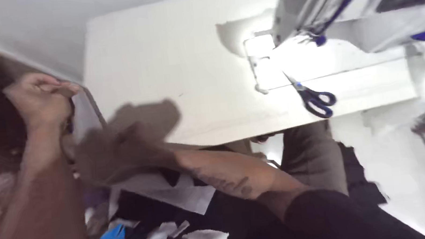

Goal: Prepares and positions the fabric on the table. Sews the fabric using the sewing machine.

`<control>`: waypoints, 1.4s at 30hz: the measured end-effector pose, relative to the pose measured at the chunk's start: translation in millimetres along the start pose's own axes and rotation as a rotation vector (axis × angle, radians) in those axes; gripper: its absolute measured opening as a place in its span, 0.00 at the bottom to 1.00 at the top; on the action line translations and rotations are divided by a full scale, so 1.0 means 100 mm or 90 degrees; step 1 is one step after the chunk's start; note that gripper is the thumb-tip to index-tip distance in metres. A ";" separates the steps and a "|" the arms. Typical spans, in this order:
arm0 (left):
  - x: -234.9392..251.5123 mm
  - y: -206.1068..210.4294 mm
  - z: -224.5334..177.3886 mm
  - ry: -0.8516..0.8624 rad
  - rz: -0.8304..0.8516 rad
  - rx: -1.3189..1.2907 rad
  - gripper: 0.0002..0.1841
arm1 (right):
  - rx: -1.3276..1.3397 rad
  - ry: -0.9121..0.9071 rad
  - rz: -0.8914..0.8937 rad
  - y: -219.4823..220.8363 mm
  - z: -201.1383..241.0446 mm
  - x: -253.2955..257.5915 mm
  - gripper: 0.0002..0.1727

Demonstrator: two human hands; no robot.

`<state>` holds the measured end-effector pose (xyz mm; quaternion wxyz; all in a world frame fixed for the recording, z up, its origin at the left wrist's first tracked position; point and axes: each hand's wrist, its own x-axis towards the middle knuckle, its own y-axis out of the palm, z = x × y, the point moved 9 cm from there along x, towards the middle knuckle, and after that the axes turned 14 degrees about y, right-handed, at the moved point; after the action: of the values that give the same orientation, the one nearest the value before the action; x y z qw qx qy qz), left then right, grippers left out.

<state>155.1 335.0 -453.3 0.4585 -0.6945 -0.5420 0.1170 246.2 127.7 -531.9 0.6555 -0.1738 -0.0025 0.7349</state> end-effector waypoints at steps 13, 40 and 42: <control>-0.51 2.86 -3.96 0.481 0.272 -0.490 0.10 | 0.062 -0.054 -0.532 -2.43 -1.22 -3.07 0.11; -0.36 3.06 -4.08 0.308 0.385 0.020 0.23 | 0.069 -0.049 -0.564 -2.89 -1.44 -3.22 0.09; -0.36 3.07 -4.06 0.336 0.370 0.012 0.23 | 0.058 -0.033 -0.562 -2.91 -1.45 -3.21 0.10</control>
<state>606.9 98.9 -475.2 0.5360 -0.8213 -0.1847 0.0641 589.7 -173.5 -519.4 0.9132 -0.1085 -0.0606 0.3880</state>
